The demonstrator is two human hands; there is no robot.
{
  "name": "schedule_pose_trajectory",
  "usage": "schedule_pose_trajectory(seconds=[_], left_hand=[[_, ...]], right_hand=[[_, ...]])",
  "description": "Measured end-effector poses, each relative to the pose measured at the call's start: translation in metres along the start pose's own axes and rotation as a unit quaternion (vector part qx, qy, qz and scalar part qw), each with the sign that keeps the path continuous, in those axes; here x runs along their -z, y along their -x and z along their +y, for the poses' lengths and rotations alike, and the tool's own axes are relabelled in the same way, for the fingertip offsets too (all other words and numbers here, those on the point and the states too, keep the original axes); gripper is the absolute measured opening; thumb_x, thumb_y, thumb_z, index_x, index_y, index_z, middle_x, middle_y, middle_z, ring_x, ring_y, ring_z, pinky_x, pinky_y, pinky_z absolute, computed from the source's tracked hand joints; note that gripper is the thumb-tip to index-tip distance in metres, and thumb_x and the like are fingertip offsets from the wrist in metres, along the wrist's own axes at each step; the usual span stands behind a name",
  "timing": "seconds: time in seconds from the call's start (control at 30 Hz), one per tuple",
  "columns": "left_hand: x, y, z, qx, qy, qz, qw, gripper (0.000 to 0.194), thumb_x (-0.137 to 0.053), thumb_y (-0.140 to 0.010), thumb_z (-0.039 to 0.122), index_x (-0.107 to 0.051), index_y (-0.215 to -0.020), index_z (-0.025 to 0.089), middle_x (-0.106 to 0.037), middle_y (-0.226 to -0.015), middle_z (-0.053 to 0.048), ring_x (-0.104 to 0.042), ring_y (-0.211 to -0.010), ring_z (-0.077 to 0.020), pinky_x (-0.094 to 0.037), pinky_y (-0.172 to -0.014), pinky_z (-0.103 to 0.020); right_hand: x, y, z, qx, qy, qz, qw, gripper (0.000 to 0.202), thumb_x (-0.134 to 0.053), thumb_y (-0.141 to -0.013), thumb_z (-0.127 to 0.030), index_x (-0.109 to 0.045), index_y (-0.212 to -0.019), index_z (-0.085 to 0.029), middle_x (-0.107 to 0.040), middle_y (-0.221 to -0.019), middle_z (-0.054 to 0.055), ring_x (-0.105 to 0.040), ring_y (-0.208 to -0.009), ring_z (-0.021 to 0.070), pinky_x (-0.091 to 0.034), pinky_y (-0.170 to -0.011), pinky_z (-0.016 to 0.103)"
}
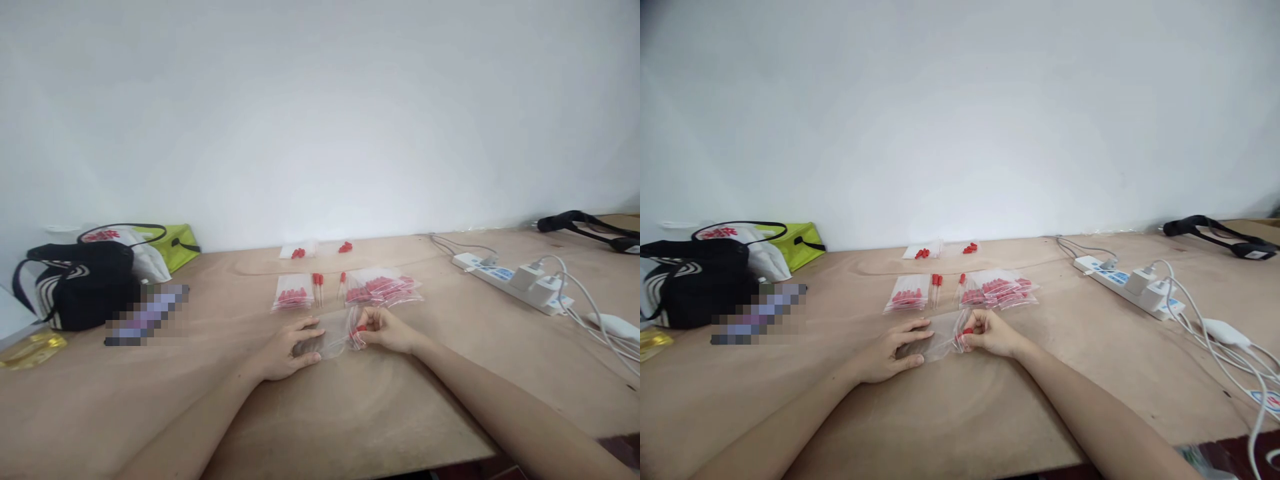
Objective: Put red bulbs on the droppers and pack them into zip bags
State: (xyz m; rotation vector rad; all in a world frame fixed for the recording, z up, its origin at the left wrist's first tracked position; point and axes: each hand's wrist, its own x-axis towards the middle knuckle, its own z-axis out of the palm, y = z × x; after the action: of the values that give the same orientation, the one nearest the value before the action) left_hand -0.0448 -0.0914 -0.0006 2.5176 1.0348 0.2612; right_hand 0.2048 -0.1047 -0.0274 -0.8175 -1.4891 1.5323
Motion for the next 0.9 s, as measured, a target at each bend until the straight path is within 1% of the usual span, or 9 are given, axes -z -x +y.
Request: schedule_pose_trajectory(seconds=[0.13,0.3,0.37,0.47,0.53,0.6,0.7,0.8,0.9], left_hand=[[0.000,0.000,-0.001,-0.006,0.002,0.002,1.000,0.047,-0.050,-0.077,0.047,-0.047,-0.120,0.028,-0.036,-0.133,-0.004,-0.033,-0.121,-0.0238,-0.027,-0.100,-0.041],[0.001,0.000,0.001,-0.003,0.008,0.000,1.000,0.046,-0.049,-0.077,0.048,-0.047,-0.119,0.029,-0.037,-0.133,-0.003,-0.033,-0.120,-0.0247,-0.027,-0.099,-0.042],[0.002,0.000,0.002,0.000,0.010,-0.002,1.000,0.047,-0.048,-0.077,0.049,-0.047,-0.119,0.029,-0.036,-0.133,-0.003,-0.032,-0.121,-0.0251,-0.027,-0.100,-0.042],[0.002,0.000,0.002,0.010,0.013,-0.007,1.000,0.048,-0.047,-0.077,0.051,-0.045,-0.121,0.029,-0.034,-0.134,-0.003,-0.031,-0.122,-0.0254,-0.025,-0.100,-0.043],[0.003,0.000,0.002,0.015,0.016,-0.011,1.000,0.048,-0.046,-0.078,0.051,-0.045,-0.121,0.029,-0.033,-0.135,-0.003,-0.030,-0.122,-0.0252,-0.025,-0.100,-0.042],[0.004,0.001,0.002,0.016,0.016,-0.015,1.000,0.048,-0.045,-0.079,0.051,-0.045,-0.121,0.029,-0.033,-0.135,-0.003,-0.030,-0.122,-0.0249,-0.025,-0.101,-0.042],[0.004,0.001,0.002,0.016,0.009,-0.014,1.000,0.049,-0.046,-0.078,0.051,-0.045,-0.121,0.029,-0.032,-0.135,-0.003,-0.029,-0.122,-0.0253,-0.025,-0.101,-0.041],[0.003,0.001,0.002,0.009,0.000,-0.009,1.000,0.049,-0.047,-0.077,0.051,-0.044,-0.122,0.030,-0.031,-0.136,-0.003,-0.029,-0.123,-0.0253,-0.025,-0.101,-0.042],[0.002,0.001,0.002,0.003,-0.003,-0.005,1.000,0.048,-0.047,-0.078,0.049,-0.044,-0.122,0.029,-0.032,-0.135,-0.003,-0.030,-0.122,-0.0249,-0.025,-0.100,-0.042]], right_hand=[[0.005,0.000,-0.001,-0.023,0.082,0.001,0.996,0.032,-0.072,-0.054,-0.038,-0.051,-0.058,-0.014,-0.058,-0.058,-0.001,-0.052,-0.053,0.0093,-0.041,-0.054,0.024],[0.004,0.004,-0.011,0.058,0.235,-0.031,0.970,0.041,-0.053,-0.071,-0.049,-0.056,-0.050,-0.014,-0.050,-0.059,0.000,-0.047,-0.058,0.0100,-0.039,-0.058,0.024],[0.004,0.006,-0.017,0.075,0.249,-0.038,0.965,0.042,-0.050,-0.073,-0.051,-0.060,-0.054,-0.015,-0.052,-0.068,0.001,-0.049,-0.068,0.0125,-0.040,-0.065,0.026],[0.005,0.010,-0.023,0.056,0.236,-0.024,0.970,0.039,-0.049,-0.073,-0.053,-0.063,-0.064,-0.018,-0.055,-0.076,0.002,-0.051,-0.075,0.0149,-0.040,-0.070,0.027],[0.005,0.011,-0.023,0.039,0.221,-0.003,0.974,0.036,-0.049,-0.072,-0.052,-0.062,-0.069,-0.018,-0.056,-0.073,0.001,-0.051,-0.072,0.0149,-0.040,-0.068,0.027],[0.005,0.010,-0.018,0.031,0.201,0.010,0.979,0.032,-0.058,-0.067,-0.049,-0.060,-0.074,-0.018,-0.056,-0.068,0.000,-0.050,-0.067,0.0135,-0.041,-0.062,0.026],[0.001,0.008,-0.009,0.018,0.190,0.048,0.980,0.031,-0.069,-0.056,-0.041,-0.054,-0.069,-0.017,-0.053,-0.059,-0.003,-0.046,-0.054,0.0093,-0.037,-0.050,0.021],[-0.005,0.006,-0.004,-0.021,0.186,0.087,0.978,0.031,-0.067,-0.059,-0.041,-0.048,-0.061,-0.017,-0.048,-0.049,-0.005,-0.040,-0.042,0.0059,-0.030,-0.039,0.019],[-0.009,0.007,-0.003,-0.058,0.157,0.090,0.982,0.030,-0.062,-0.064,-0.042,-0.044,-0.063,-0.018,-0.045,-0.047,-0.007,-0.031,-0.034,0.0032,-0.022,-0.032,0.017]])
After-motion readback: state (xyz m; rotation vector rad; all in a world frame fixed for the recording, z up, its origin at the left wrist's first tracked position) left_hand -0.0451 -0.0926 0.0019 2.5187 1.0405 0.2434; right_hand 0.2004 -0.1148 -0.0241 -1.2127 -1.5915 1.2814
